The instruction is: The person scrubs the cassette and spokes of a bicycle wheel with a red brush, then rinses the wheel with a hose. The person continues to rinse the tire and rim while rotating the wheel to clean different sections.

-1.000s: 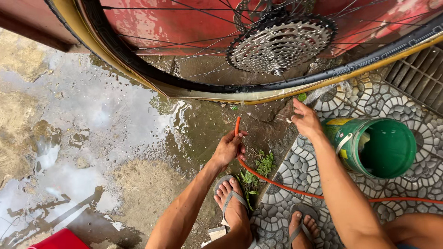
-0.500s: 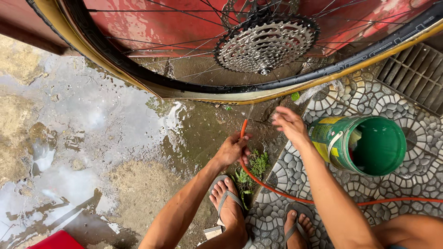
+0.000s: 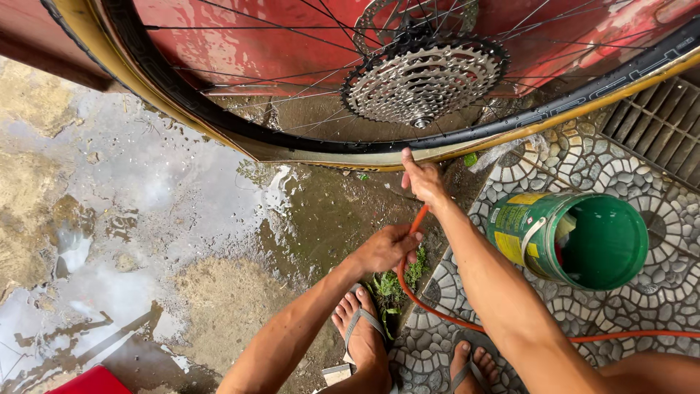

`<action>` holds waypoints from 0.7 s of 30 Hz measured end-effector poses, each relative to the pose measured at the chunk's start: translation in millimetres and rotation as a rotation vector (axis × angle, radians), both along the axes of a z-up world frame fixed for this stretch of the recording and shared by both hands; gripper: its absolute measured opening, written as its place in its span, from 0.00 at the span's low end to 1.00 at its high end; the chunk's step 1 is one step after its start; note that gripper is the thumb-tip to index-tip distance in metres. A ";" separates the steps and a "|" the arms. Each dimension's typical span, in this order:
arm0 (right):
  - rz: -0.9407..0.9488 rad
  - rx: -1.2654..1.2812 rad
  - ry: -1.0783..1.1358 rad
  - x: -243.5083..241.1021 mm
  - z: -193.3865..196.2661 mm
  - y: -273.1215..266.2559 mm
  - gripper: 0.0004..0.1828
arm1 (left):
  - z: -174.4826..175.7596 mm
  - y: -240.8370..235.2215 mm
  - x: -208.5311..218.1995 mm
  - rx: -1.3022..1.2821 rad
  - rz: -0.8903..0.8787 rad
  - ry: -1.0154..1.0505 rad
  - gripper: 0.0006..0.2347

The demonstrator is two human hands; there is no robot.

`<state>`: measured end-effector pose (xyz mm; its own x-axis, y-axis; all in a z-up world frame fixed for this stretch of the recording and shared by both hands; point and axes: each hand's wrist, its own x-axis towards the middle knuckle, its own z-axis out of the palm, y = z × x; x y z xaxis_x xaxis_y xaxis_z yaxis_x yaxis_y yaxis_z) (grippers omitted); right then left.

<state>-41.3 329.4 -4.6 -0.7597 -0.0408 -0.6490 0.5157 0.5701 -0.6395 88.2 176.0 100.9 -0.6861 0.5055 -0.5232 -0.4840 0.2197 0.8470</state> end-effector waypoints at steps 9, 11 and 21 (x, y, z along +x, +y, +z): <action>-0.229 -0.542 -0.322 78.8 106.5 5.8 0.36 | -47.2 13.7 -54.0 -0.565 -0.165 0.192 0.19; -0.340 -0.547 -0.377 96.1 118.7 5.7 0.32 | -50.8 20.0 -69.5 -0.687 -0.140 0.340 0.21; -0.306 -0.396 -0.130 73.7 141.6 47.5 0.27 | -103.8 13.8 -176.7 -0.713 -0.056 0.342 0.12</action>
<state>32.4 376.9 137.0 -0.6893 -0.0913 -0.7187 0.7107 0.1075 -0.6952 -88.4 189.9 -2.9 -0.8506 0.1662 -0.4989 -0.1946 0.7819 0.5923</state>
